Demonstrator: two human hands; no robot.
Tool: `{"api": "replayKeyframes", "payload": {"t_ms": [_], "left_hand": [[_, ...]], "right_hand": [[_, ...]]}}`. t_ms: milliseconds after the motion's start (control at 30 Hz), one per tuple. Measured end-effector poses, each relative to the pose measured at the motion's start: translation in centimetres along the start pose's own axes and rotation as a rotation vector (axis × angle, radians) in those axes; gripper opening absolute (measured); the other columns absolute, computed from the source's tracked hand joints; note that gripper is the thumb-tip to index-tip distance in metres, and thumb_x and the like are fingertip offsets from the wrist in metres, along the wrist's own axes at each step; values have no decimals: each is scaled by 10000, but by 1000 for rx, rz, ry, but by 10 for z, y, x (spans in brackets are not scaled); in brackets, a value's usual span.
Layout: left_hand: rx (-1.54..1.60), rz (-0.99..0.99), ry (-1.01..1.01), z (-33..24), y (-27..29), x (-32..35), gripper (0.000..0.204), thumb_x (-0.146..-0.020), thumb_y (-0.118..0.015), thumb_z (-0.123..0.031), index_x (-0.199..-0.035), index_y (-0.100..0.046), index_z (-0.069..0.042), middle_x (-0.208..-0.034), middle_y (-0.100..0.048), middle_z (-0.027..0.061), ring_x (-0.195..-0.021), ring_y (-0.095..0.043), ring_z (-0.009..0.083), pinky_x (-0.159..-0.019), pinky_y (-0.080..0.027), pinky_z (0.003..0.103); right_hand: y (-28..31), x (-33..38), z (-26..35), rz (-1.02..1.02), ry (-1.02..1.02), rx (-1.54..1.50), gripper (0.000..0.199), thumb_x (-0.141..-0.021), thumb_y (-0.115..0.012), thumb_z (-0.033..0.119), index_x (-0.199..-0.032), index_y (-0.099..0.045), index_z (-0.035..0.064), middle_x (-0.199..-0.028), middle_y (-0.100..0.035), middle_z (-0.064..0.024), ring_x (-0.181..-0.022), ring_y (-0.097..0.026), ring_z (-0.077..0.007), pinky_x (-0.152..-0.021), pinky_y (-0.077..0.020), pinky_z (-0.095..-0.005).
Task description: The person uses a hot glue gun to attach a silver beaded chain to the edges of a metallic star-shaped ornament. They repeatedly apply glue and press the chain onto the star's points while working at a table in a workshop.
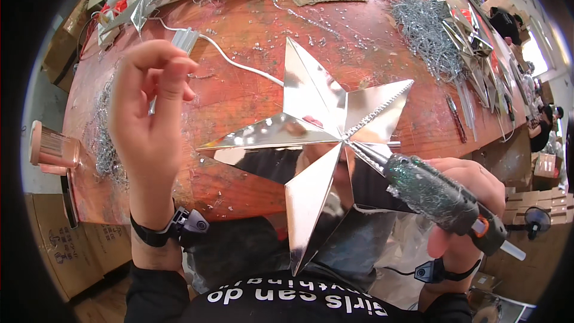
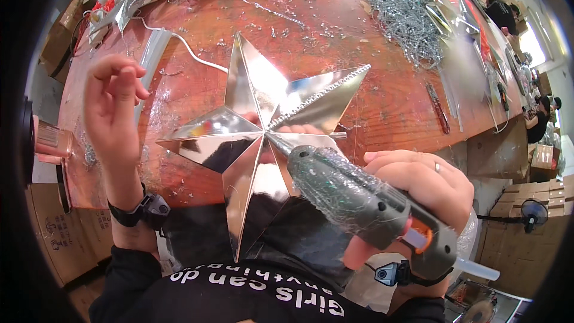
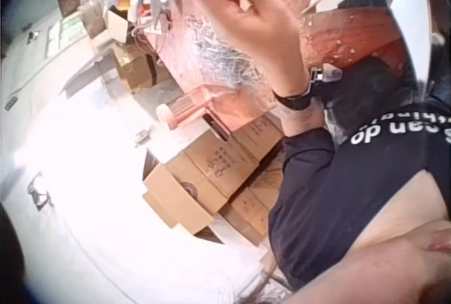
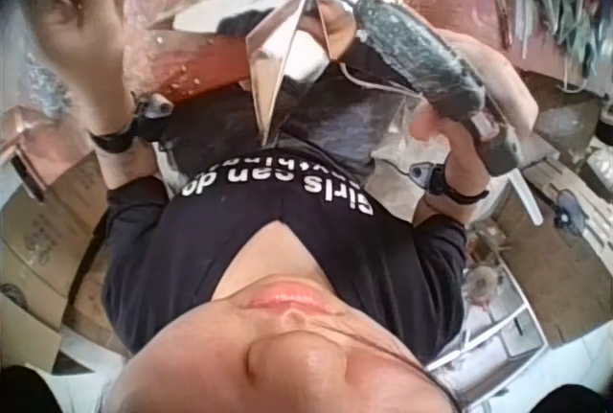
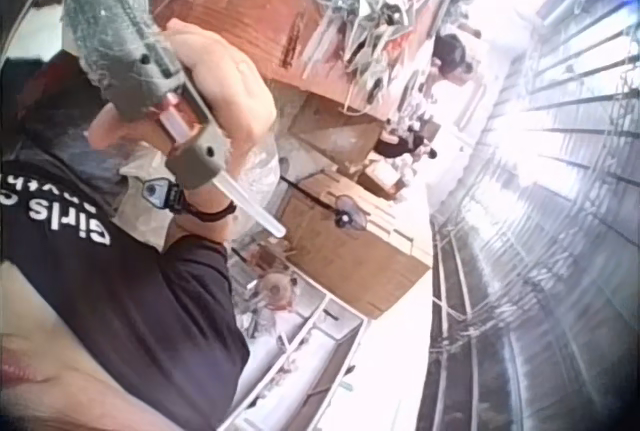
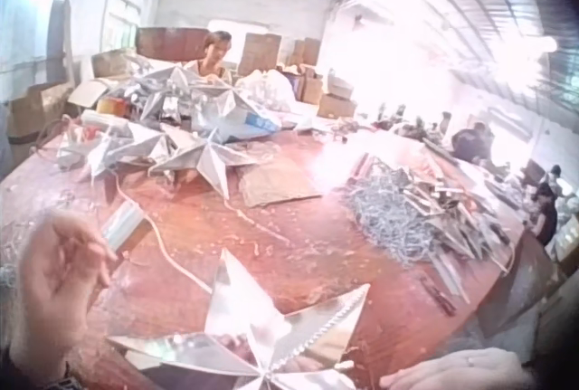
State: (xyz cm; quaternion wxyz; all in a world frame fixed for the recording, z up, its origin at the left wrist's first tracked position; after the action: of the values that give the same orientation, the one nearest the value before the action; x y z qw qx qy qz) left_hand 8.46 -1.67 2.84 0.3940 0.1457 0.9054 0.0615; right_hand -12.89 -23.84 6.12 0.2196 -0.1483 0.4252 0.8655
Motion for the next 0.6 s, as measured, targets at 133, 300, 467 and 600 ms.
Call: {"api": "replayKeyframes", "payload": {"t_ms": [133,300,467,600], "left_hand": [[-7,43,61,-3,-13,8,89,-952,-526,-60,-995,-577,-1,-888,-623,46,-675,-514,62,-612,-438,197],[-6,41,16,-10,-10,5,102,-951,-511,-33,-999,-593,6,-900,-632,58,-700,-529,68,-623,-441,197],[-104,114,3,-10,-15,9,154,-967,-467,-29,-1052,-585,24,-1027,-605,67,-710,-485,43,-621,-369,173],[-151,130,-66,-18,-19,7,152,-946,-484,5,-1035,-603,35,-1056,-594,80,-711,-488,51,-626,-378,177]], "right_hand": [[-7,1,-2,-8,7,35,718,-461,-726,681,-742,-609,30,-741,-666,-95,-733,-680,-268,-686,-532,-339],[-7,2,-9,-50,81,-56,771,-522,-644,776,-719,-593,31,-701,-653,-80,-700,-674,-254,-667,-530,-331],[-10,1,-4,-37,41,61,807,-530,-609,812,-710,-589,26,-680,-642,-79,-674,-665,-246,-645,-526,-333],[-10,-2,0,14,165,52,817,-505,-638,799,-723,-583,14,-677,-632,-84,-645,-651,-242,-627,-522,-335]]}}
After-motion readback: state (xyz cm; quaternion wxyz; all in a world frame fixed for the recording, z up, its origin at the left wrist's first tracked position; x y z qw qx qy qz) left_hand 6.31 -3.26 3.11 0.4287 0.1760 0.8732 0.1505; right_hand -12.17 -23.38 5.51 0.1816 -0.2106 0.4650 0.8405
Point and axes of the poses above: each hand's wrist, its own x-axis away from the middle knuckle, its own y-axis out of the back of the hand, z = x × y, the point moved 10 cm from there along -x, towards the middle knuckle
